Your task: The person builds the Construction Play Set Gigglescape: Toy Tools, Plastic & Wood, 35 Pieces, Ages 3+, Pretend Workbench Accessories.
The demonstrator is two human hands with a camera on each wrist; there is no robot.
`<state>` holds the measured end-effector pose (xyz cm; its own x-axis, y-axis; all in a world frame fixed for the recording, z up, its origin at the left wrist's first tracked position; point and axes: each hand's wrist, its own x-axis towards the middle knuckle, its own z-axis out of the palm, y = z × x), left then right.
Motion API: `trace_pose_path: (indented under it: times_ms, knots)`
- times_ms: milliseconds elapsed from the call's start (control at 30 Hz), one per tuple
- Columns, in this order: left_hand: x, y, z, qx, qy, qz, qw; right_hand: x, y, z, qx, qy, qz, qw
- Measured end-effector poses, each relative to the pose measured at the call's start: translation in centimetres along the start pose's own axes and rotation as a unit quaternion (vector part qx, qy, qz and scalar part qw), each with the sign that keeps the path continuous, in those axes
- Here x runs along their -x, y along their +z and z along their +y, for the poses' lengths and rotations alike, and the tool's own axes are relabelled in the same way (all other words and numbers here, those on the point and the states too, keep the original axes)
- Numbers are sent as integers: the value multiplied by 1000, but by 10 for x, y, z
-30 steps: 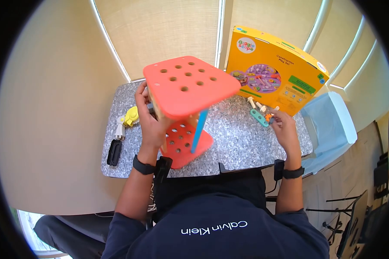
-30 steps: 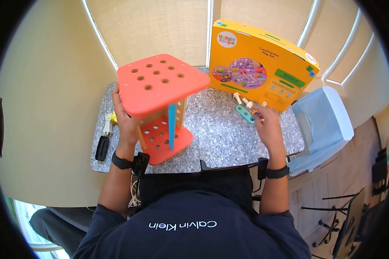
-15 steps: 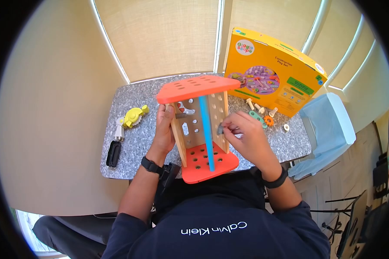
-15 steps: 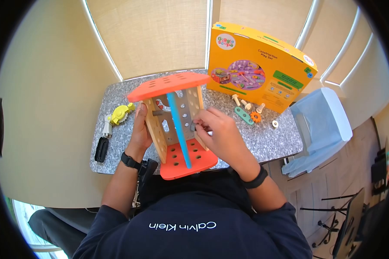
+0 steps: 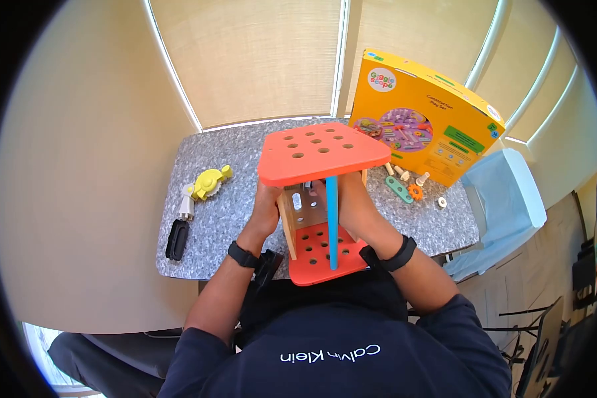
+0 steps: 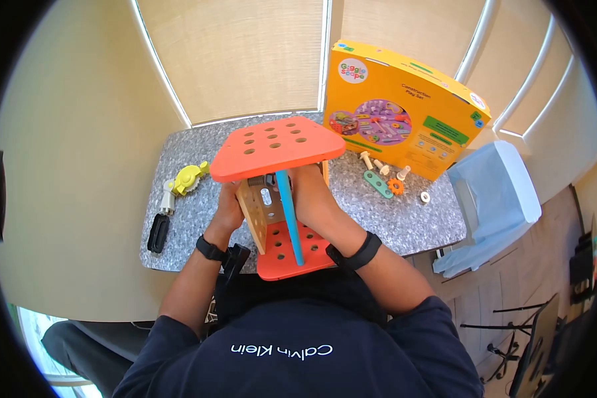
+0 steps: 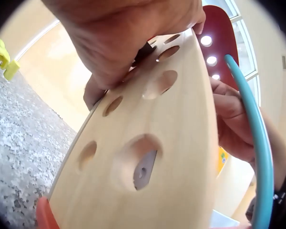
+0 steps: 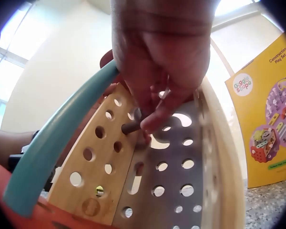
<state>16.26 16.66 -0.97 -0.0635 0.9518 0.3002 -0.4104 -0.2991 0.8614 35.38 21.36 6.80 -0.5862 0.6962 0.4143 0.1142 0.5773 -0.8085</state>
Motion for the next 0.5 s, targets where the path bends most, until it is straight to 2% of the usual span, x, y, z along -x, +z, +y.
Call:
trace_pose_path:
  times_ms: [33,100,233,300,333,400,500]
  knots:
    - [0,2,2,0,0,1,1000,-1,2,2,-1,0,-1,1000]
    - [1,7,4,-23,17,8,1000,-3,8,10,-87,6,16,996]
    - [2,3,-1,-1,16,24,1000,-3,10,11,-83,9,9,996]
    - [3,7,3,-17,12,33,999,-2,2,9,-10,-2,-45,999]
    - [2,5,0,-17,13,33,999,-1,3,9,-10,-3,-45,999]
    - [0,0,-9,-39,51,33,997,1,6,9,-97,56,-45,993]
    - [0,1,-8,-49,50,40,997,-1,7,9,-83,69,-52,993]
